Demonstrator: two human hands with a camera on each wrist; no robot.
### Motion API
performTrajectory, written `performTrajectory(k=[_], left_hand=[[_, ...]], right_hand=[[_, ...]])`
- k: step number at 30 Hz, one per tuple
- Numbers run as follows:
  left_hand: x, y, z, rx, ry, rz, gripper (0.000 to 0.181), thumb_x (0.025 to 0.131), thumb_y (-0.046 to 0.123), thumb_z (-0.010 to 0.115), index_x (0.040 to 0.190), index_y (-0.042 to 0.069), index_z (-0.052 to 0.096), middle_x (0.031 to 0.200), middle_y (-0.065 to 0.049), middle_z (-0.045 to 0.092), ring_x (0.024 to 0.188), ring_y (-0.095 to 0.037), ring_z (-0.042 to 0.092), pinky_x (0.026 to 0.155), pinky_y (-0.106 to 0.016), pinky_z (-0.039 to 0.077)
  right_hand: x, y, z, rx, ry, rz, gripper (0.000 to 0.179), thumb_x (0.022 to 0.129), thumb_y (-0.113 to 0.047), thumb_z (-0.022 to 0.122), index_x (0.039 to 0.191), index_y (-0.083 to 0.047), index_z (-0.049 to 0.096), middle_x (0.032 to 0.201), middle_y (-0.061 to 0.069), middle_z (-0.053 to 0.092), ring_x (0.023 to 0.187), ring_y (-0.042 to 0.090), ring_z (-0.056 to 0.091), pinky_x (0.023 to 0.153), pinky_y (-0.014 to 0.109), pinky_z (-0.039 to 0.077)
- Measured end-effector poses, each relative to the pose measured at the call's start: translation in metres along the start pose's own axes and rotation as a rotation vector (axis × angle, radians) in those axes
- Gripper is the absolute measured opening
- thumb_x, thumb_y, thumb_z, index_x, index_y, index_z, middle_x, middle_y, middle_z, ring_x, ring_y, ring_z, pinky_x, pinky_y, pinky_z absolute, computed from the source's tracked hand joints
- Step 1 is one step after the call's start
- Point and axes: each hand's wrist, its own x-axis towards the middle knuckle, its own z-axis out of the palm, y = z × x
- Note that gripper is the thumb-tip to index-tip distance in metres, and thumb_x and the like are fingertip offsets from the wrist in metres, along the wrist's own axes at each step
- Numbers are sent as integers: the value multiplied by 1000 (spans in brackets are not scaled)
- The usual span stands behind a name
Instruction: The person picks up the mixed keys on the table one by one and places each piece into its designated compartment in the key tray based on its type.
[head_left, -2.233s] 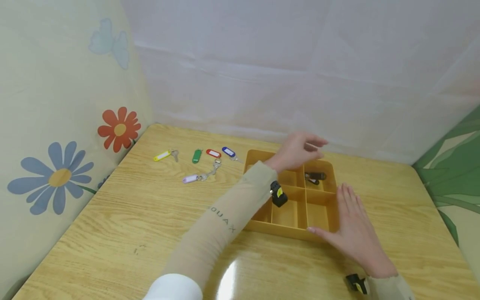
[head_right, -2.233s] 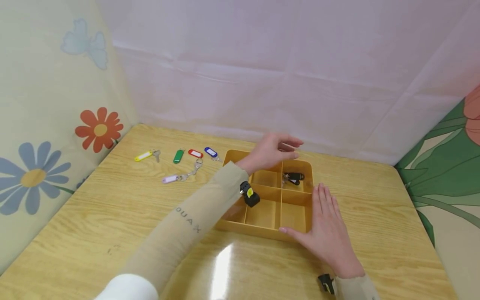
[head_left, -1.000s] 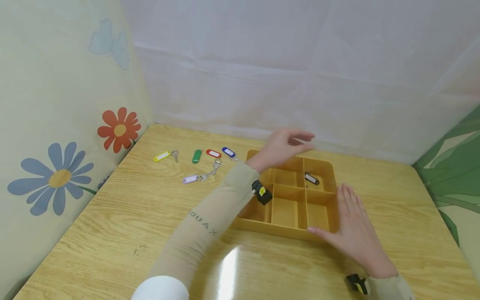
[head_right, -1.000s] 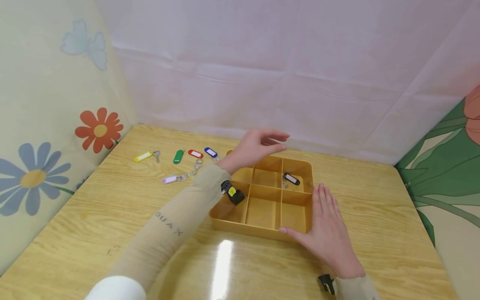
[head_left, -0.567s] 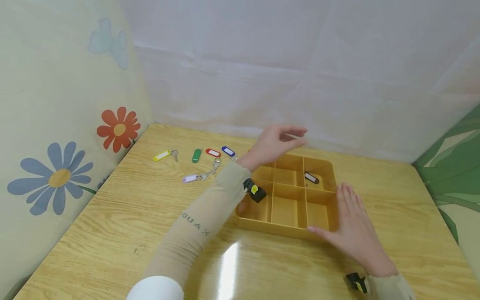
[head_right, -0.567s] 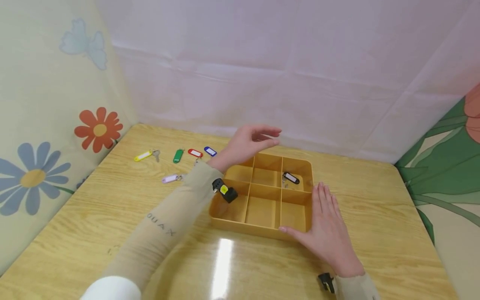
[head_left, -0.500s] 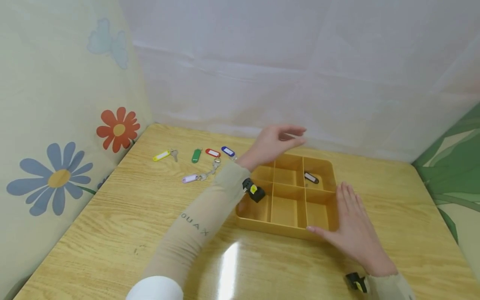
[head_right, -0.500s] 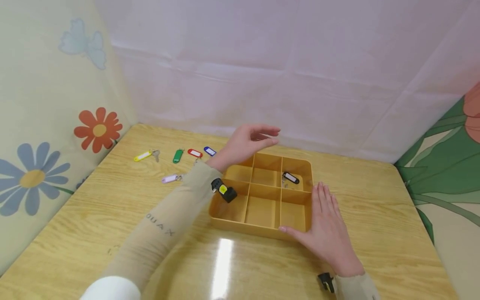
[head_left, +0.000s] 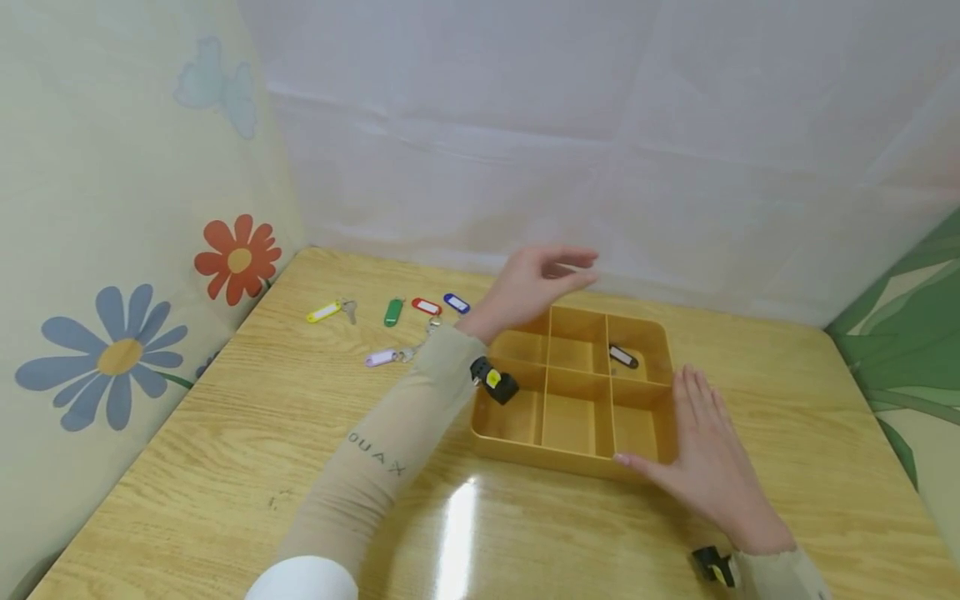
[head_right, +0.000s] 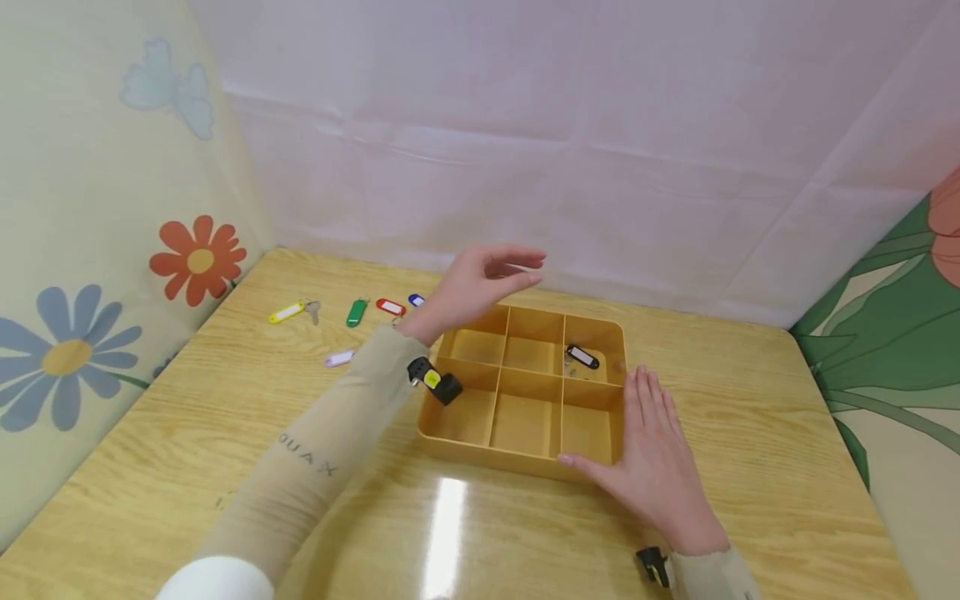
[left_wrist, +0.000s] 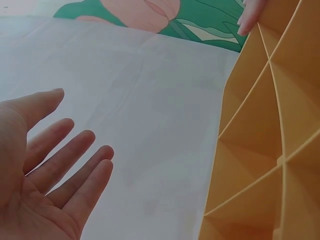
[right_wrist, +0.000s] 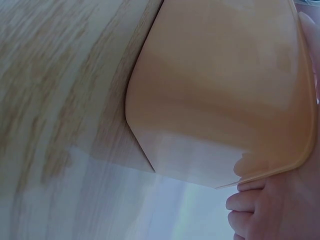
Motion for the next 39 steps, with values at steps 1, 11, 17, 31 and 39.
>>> performTrajectory(k=[1,11,17,31,39], left_hand=[[0,0,-1,-2,3,2,41,99,33,70,135,13,66,130,5,67,107,-9,65,91,-25,53],[-7,-2,-9,-37,30,30,40,99,30,71,134,12,67,129,4,68,110,-15,66,92,-27,53],[-12,-3,-15,-28,47,41,40,99,33,70,134,14,67,128,6,68,108,-16,67,91,-29,54],[-20,-9,-22,-39,75,43,37,99,32,70,132,15,69,126,7,69,107,-11,67,91,-30,54],[-29,-15,-24,-51,90,10,37,99,35,70,132,19,69,124,7,69,109,-13,66,92,-31,54]], right_hand=[[0,0,0,-1,1,-1,127,85,-71,68,158,8,1,165,21,-9,151,44,2,121,44,-6],[-1,0,2,-4,15,-8,127,85,-70,68,158,7,-1,165,20,-9,152,43,1,122,44,-5],[-1,0,2,-5,11,-5,127,85,-71,68,158,7,-1,165,21,-8,152,42,0,122,44,-5],[0,2,3,-5,15,-8,127,85,-70,67,158,7,-2,165,21,-9,152,43,1,122,43,-5],[0,3,4,-2,16,-12,126,85,-70,67,158,6,-2,165,21,-8,152,43,2,122,43,-5]])
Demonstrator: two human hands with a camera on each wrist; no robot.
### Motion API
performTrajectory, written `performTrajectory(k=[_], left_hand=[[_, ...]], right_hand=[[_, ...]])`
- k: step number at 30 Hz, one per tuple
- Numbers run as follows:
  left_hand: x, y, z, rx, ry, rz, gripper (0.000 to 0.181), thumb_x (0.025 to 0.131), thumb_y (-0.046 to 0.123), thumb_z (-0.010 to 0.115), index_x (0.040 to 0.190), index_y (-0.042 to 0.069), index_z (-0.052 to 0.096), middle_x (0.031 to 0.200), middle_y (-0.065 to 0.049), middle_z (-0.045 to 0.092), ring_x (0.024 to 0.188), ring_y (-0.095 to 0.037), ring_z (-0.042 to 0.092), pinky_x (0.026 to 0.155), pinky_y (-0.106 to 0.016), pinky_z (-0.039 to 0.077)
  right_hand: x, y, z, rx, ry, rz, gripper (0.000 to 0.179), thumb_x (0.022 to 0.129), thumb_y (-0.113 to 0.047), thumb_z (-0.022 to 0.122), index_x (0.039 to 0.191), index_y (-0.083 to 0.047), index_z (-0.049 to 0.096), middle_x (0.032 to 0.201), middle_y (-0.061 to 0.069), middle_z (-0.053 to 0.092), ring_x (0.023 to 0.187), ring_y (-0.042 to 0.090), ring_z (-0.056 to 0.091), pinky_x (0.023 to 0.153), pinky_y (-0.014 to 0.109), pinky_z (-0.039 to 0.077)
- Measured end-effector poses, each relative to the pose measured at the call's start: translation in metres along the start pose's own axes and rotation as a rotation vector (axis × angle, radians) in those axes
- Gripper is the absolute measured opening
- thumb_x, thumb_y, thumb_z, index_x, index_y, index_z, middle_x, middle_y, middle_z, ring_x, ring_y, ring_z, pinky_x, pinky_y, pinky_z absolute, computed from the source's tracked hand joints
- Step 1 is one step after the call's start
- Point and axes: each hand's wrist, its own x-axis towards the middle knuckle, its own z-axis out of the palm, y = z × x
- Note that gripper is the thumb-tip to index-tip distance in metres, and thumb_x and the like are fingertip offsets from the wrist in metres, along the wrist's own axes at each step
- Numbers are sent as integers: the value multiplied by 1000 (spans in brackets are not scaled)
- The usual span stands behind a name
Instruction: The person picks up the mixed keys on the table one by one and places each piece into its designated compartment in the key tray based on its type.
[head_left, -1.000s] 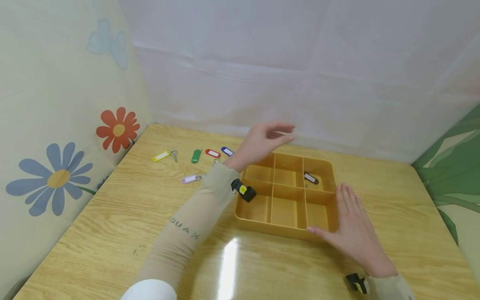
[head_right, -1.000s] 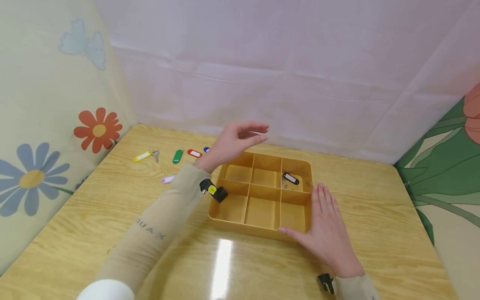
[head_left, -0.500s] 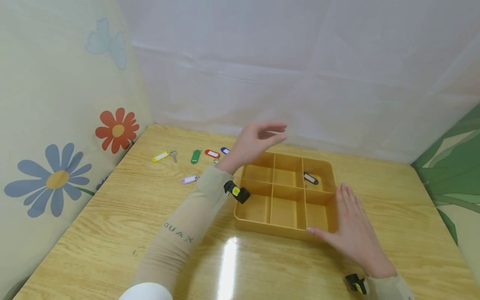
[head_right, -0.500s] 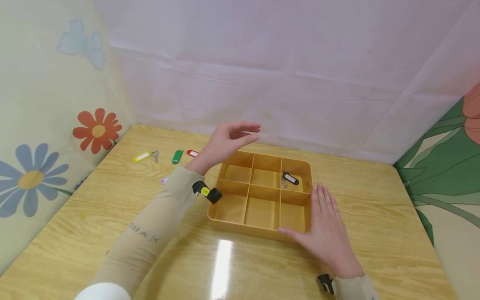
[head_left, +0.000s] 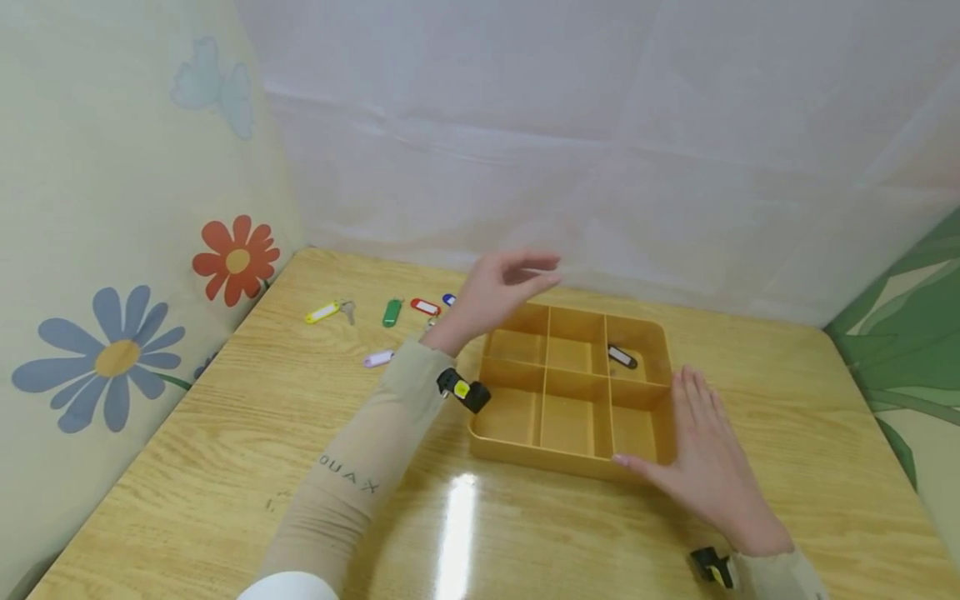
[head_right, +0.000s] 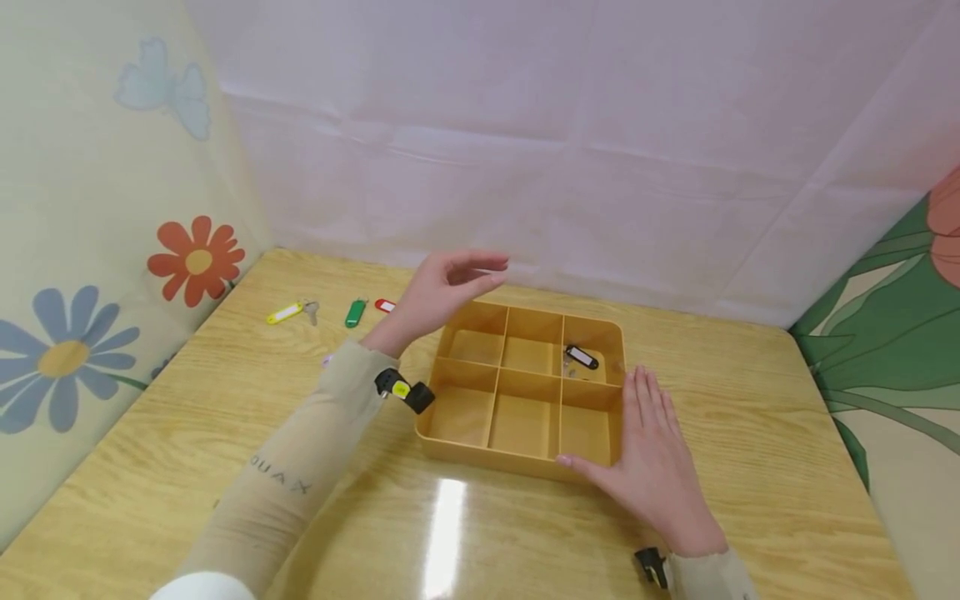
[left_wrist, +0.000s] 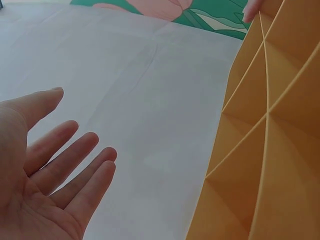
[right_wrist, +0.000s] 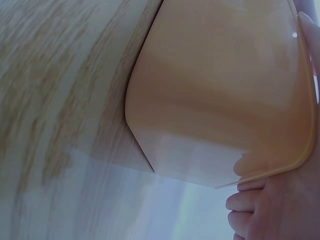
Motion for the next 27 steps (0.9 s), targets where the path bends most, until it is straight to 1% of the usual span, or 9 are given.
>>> performTrajectory(k=[3,9,12,16,20,27], left_hand=[[-3,-1,-3,7,8,-11,38,99,35,71,133,19,69,124,9,69,109,-11,66,92,-31,54],[-7,-4,-8,13,32,-38,41,97,40,71,133,19,69,124,8,69,109,-10,66,93,-31,53],[-10,-5,-11,22,47,-50,40,98,37,71,133,19,69,124,7,69,110,-10,65,93,-31,53],[-14,-7,-15,38,58,-47,40,98,36,71,133,18,68,126,4,69,111,-9,65,94,-31,53],[-16,-9,-18,47,65,-53,42,98,39,70,134,18,68,126,3,69,112,-9,64,95,-31,52],[-19,-10,-25,56,74,-78,37,99,32,70,133,16,68,126,0,69,112,-11,64,98,-33,51]], right_hand=[[0,0,0,0,-1,-2,125,86,-70,67,158,6,-3,165,21,-8,152,42,1,122,44,-4],[0,0,-1,-1,-7,0,125,86,-70,66,158,7,-3,165,21,-8,152,42,1,122,44,-4],[0,0,-1,-1,-4,1,126,86,-70,66,158,6,-3,165,21,-7,152,43,2,122,44,-4],[0,0,-1,3,-3,3,126,86,-70,67,158,6,-2,166,21,-8,152,43,3,122,44,-4],[0,0,-1,5,-5,2,126,86,-70,67,158,7,-2,165,21,-8,152,43,2,122,44,-4],[0,0,-1,3,-6,-1,125,86,-70,66,158,6,-3,166,20,-8,152,43,3,122,45,-4]])
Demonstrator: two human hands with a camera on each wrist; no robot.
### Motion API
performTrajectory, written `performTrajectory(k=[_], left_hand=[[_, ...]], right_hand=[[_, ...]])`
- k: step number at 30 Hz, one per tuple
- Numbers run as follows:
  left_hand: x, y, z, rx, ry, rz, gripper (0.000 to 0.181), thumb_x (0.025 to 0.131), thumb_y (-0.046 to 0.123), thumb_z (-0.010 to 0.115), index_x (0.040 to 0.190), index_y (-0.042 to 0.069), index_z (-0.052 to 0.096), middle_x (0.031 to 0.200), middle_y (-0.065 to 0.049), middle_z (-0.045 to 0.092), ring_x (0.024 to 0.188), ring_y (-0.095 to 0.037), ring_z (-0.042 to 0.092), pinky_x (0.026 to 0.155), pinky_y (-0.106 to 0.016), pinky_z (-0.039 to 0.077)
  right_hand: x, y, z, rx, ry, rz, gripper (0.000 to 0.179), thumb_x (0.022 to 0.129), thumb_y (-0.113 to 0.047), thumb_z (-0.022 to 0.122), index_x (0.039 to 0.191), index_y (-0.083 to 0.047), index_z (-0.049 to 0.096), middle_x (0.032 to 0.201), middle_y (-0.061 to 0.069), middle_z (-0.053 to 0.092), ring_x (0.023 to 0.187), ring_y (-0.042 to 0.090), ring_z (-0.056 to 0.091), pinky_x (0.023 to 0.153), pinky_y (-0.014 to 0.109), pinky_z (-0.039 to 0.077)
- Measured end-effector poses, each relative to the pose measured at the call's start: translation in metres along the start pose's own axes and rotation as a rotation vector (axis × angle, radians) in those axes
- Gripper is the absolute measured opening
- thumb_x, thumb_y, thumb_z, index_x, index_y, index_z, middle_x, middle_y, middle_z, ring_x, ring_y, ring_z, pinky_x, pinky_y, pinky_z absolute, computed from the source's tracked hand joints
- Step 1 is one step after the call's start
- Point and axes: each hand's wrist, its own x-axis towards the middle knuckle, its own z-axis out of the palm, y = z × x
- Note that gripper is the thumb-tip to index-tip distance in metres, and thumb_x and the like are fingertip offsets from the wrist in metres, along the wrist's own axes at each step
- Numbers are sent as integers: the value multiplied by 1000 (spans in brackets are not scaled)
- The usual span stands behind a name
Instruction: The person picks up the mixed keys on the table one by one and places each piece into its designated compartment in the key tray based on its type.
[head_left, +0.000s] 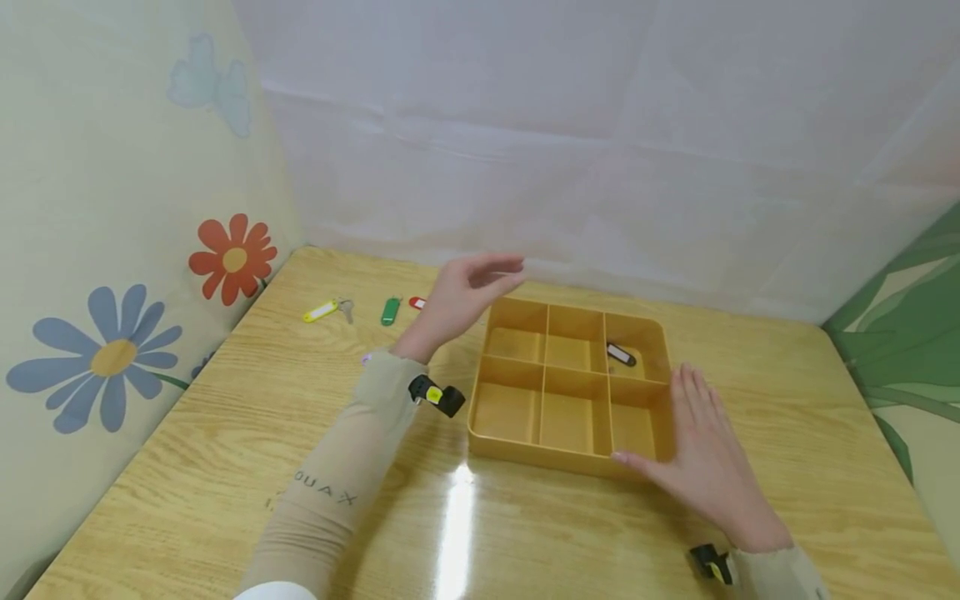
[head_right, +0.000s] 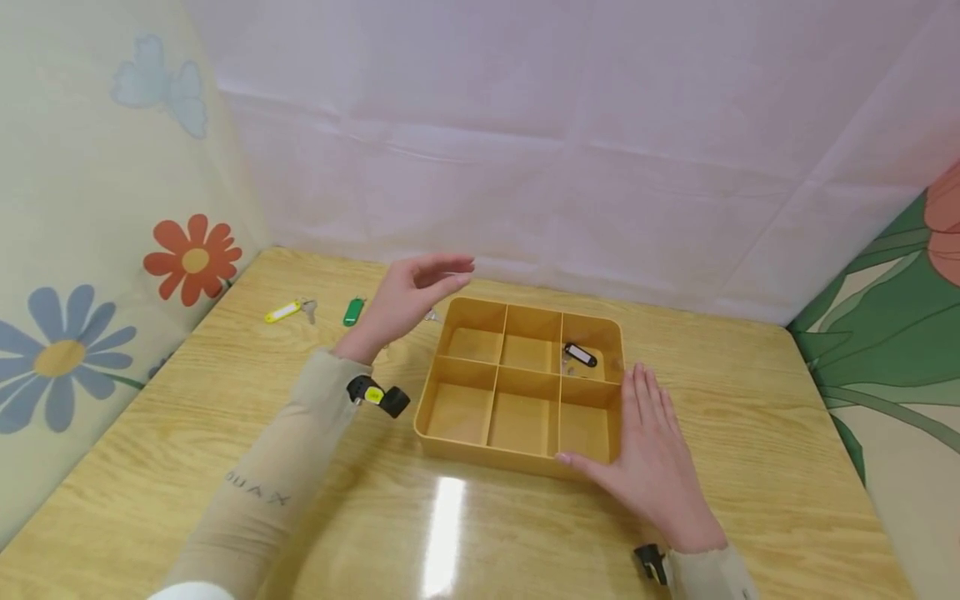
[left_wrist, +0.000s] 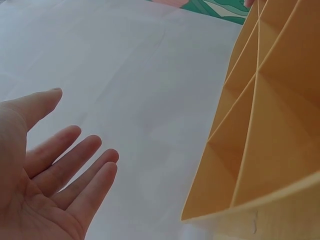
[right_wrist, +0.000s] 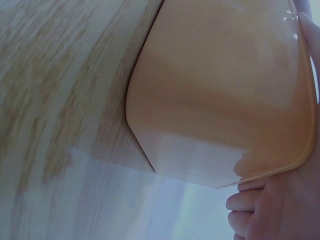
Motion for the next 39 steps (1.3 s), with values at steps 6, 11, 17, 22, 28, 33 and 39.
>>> performTrajectory(k=[6,11,17,22,28,33,39], left_hand=[[-5,0,-9,-3,-2,-31,39,99,36,69,134,18,67,127,3,68,113,-12,64,98,-37,51],[-12,-1,-17,-10,10,-62,40,99,38,69,135,20,67,128,3,67,115,-14,63,93,-40,52],[-15,-7,-24,-13,10,-85,44,100,37,68,139,18,63,135,-3,65,118,-16,61,83,-42,55],[-19,-6,-30,-19,22,-90,45,101,32,68,141,14,61,136,-4,63,120,-18,61,95,-41,52],[-24,-4,-35,-37,48,-76,44,99,35,70,138,15,64,133,-4,65,117,-18,63,99,-40,50],[-28,-4,-41,-31,73,-71,44,98,37,71,136,14,66,130,-2,67,114,-18,65,96,-38,52],[-33,-6,-49,-1,88,-82,46,98,40,70,137,17,65,131,-1,67,110,-18,65,72,-29,53]], right_hand=[[1,0,-1,-2,-19,12,126,87,-71,65,158,7,-3,165,20,-9,152,43,2,122,44,-6],[1,0,-1,-4,-20,13,126,86,-71,65,158,7,-3,165,20,-9,152,44,2,122,46,-5],[1,0,0,-1,-22,13,127,86,-71,66,158,6,-3,165,20,-10,152,41,-1,121,44,-6],[1,1,0,-4,-22,11,127,86,-71,66,158,7,-4,165,20,-10,152,40,-3,121,44,-6],[1,0,0,-5,-17,11,127,86,-71,66,158,6,-4,165,19,-10,152,42,0,122,44,-6],[0,0,1,-9,-6,8,126,86,-72,65,158,5,-5,166,18,-10,152,40,-1,122,46,-3],[0,-1,0,-4,-4,4,126,86,-71,66,158,5,-5,166,19,-10,152,41,0,122,44,-5]])
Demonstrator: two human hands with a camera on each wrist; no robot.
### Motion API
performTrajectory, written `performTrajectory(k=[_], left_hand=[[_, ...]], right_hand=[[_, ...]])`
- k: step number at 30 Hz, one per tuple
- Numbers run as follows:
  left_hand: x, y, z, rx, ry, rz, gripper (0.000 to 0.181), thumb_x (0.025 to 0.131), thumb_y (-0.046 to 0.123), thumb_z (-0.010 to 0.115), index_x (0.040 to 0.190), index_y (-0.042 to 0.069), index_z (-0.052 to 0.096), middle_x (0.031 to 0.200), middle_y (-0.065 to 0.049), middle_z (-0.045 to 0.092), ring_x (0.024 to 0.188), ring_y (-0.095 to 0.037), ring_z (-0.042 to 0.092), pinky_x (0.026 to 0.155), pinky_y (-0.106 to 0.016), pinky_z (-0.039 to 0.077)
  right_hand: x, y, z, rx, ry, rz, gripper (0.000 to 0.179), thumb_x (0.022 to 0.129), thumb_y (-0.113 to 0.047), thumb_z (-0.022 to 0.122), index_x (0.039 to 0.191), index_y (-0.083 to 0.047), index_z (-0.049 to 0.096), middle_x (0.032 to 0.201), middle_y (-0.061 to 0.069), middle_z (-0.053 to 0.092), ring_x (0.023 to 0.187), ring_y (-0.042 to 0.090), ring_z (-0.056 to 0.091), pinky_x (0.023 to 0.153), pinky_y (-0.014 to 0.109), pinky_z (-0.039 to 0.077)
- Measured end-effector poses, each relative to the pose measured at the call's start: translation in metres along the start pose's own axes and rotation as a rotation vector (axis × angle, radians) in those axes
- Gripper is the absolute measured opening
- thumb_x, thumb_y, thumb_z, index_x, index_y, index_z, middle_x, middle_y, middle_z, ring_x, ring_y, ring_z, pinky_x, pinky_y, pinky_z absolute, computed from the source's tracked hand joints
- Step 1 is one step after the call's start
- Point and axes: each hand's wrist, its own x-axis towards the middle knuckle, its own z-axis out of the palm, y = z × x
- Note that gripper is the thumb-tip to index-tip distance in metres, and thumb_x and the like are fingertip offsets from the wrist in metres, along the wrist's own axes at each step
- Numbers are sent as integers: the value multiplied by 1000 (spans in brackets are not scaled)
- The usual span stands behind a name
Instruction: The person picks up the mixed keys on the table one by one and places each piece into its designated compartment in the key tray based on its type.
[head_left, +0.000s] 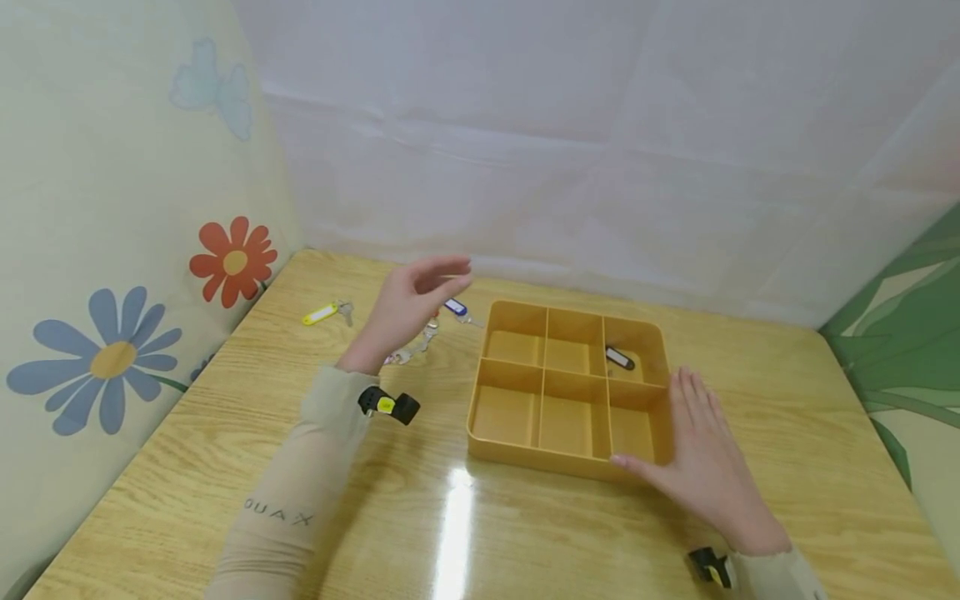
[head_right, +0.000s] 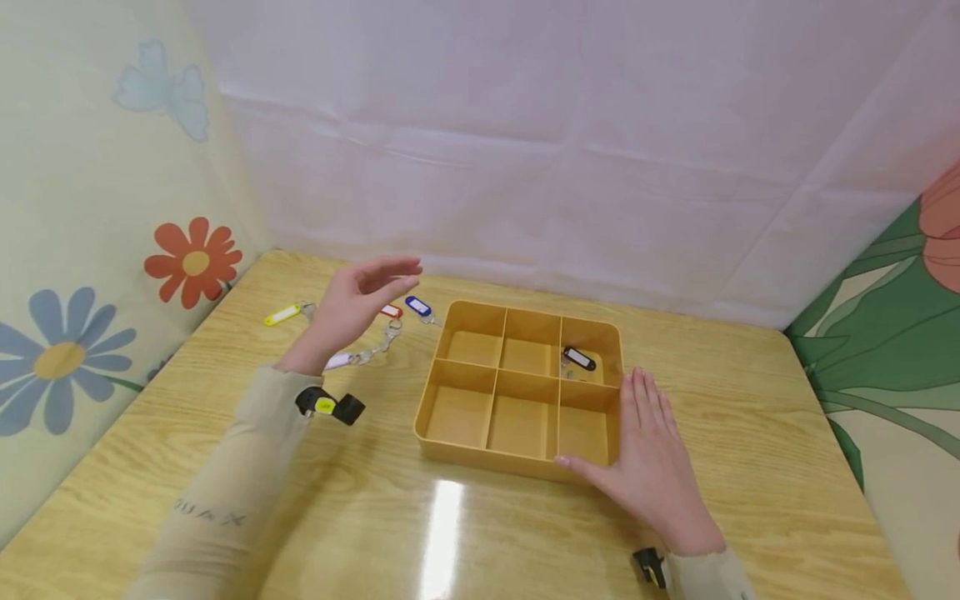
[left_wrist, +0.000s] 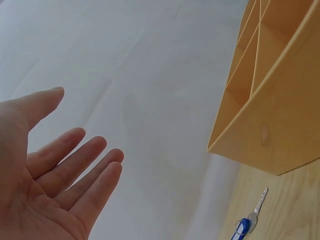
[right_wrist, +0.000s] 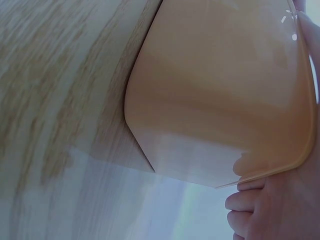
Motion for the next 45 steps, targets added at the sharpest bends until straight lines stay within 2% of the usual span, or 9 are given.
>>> performTrajectory(k=[3,12,21,29,37,45], left_hand=[[-1,-2,-3,1,5,7,44,98,39,71,136,18,66,130,0,68,108,-20,66,67,-28,53],[-4,-8,-12,22,28,24,44,98,36,71,135,13,66,130,-7,67,112,-20,66,91,-40,55],[-10,-10,-25,25,63,13,44,99,34,71,136,11,66,130,-8,67,113,-21,66,96,-35,52],[-18,-12,-39,63,86,-23,48,98,42,70,137,16,65,131,-3,66,118,-19,63,101,-42,48],[-23,-15,-50,100,120,-40,49,98,42,70,138,14,64,132,-5,66,121,-21,61,104,-43,47],[-29,-23,-60,126,121,-59,48,99,40,69,139,13,63,133,-8,65,122,-23,60,104,-46,46]], right_hand=[[0,0,0,2,-3,1,125,87,-70,66,158,5,-4,166,19,-9,152,43,2,122,44,-5],[0,-1,-1,-1,-6,0,125,87,-71,64,158,4,-6,166,18,-10,153,37,-4,122,48,-2],[-1,-1,-2,-2,-9,5,125,87,-71,65,158,5,-6,165,19,-10,152,41,-1,122,47,-4],[0,-2,-2,4,-16,14,125,87,-70,65,158,5,-5,165,20,-9,151,44,2,122,45,-5],[0,0,0,-1,-6,4,125,87,-69,67,158,5,-4,165,20,-9,152,42,1,122,45,-5],[1,1,0,-4,-9,8,126,86,-71,66,158,6,-3,165,21,-7,152,44,3,122,45,-4]])
